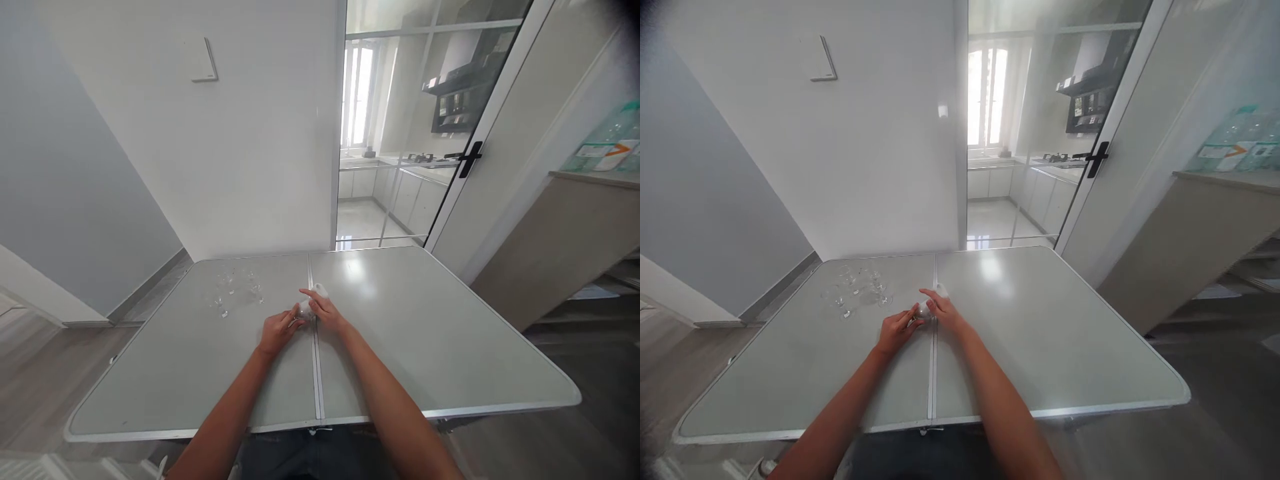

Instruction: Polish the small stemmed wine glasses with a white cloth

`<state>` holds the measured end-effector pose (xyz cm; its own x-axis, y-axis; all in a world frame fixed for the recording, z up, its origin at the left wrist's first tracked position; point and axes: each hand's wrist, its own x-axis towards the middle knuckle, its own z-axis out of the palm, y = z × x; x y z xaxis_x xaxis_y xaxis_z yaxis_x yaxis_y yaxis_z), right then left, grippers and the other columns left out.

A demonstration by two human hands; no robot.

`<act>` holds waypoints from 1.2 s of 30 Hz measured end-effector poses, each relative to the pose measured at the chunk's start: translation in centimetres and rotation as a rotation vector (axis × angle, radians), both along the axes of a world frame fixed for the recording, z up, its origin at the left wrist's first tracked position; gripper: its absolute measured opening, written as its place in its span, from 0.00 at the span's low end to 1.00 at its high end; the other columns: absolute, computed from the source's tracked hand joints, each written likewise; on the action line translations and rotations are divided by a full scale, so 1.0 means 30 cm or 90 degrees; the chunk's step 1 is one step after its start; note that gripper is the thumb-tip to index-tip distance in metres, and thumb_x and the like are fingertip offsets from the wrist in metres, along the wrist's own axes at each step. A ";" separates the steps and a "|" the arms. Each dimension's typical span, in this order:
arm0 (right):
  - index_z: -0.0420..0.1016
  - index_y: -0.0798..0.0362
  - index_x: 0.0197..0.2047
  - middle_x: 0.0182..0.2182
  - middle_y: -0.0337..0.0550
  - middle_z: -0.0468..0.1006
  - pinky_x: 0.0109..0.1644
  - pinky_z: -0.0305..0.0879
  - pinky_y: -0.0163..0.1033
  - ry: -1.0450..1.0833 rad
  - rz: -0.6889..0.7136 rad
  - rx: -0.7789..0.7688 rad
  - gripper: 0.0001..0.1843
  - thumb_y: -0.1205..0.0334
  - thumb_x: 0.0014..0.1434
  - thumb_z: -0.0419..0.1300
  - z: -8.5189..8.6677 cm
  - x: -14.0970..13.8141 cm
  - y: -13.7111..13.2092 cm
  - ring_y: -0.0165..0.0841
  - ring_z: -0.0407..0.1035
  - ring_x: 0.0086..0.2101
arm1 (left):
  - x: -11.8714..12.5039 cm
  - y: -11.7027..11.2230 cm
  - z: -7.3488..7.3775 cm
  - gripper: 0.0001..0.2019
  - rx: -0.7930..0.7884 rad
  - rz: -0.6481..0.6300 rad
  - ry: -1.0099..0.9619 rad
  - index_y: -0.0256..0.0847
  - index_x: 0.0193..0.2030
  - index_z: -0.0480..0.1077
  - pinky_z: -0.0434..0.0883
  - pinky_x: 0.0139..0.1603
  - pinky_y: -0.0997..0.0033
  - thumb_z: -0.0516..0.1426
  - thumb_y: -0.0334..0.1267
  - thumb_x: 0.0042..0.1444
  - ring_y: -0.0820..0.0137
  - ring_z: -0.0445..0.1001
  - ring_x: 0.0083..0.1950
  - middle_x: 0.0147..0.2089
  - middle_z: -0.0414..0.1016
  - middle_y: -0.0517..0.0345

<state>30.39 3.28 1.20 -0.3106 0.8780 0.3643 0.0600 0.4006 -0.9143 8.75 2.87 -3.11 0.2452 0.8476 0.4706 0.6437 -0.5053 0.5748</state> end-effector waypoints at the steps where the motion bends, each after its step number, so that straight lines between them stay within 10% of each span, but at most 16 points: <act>1: 0.74 0.48 0.61 0.41 0.45 0.78 0.53 0.65 0.46 0.017 -0.001 -0.007 0.33 0.34 0.66 0.49 0.003 0.002 -0.003 0.37 0.70 0.40 | 0.001 -0.001 0.001 0.21 0.001 -0.001 0.002 0.49 0.53 0.78 0.70 0.39 0.71 0.62 0.55 0.56 0.69 0.77 0.31 0.38 0.82 0.50; 14: 0.73 0.50 0.60 0.28 0.38 0.69 0.39 0.60 0.39 -0.016 -0.019 0.027 0.31 0.37 0.69 0.46 -0.022 -0.024 0.014 0.33 0.61 0.30 | -0.010 0.039 -0.060 0.23 0.192 0.000 0.000 0.43 0.57 0.76 0.65 0.29 0.78 0.62 0.52 0.59 0.78 0.67 0.23 0.29 0.79 0.59; 36: 0.78 0.50 0.46 0.32 0.42 0.74 0.41 0.64 0.40 0.110 -0.145 0.005 0.28 0.37 0.68 0.48 -0.020 -0.008 0.020 0.35 0.66 0.33 | 0.017 0.043 -0.022 0.23 0.113 -0.034 -0.107 0.43 0.55 0.78 0.68 0.31 0.76 0.65 0.50 0.56 0.76 0.67 0.25 0.30 0.79 0.58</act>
